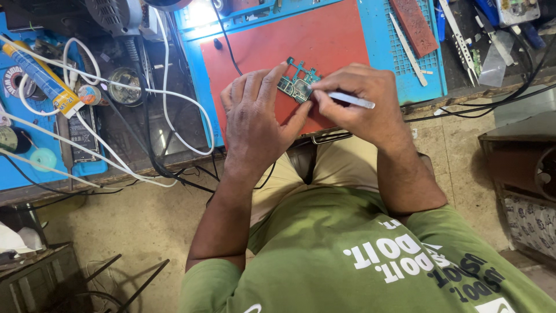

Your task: The person uses a small metal tool to scrape and clean the surface of a green circuit board held on a red mat. The person repeatedly scrapes different areas of the board while occasionally repositioning it.

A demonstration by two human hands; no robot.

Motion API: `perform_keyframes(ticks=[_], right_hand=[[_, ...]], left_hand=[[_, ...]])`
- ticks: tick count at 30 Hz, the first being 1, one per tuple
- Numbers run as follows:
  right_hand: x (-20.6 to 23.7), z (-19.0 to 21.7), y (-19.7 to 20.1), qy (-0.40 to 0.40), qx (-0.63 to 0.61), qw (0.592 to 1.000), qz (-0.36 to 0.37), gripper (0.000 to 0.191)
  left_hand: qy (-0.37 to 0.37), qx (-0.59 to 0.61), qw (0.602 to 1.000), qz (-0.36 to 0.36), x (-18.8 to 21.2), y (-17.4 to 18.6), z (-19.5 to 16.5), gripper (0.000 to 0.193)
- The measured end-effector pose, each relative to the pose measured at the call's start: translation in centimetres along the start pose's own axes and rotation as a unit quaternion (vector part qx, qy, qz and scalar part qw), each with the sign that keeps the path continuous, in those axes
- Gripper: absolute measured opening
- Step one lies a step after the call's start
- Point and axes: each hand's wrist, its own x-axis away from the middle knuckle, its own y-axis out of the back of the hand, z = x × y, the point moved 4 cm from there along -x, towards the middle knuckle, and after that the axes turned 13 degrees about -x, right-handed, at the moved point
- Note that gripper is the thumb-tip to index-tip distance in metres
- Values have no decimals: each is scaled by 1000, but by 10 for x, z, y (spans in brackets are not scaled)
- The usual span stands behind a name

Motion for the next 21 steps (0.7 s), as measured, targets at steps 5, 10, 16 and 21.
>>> perform_keyframes(ticks=[5, 10, 16, 21], right_hand=[[-1, -1, 1, 10, 1, 1000, 0, 15], [-1, -2, 3, 4, -2, 1000, -12, 16], [-3, 1, 4, -2, 6, 1000, -21, 14], [-4, 3, 3, 6, -9, 1000, -4, 14]], left_hand=[[-4, 0, 1000, -4, -1, 2, -1, 65], [-1, -2, 1000, -2, 0, 2, -1, 63], [2, -2, 1000, -2, -2, 4, -2, 62], [11, -4, 1000, 11, -4, 6, -4, 61]])
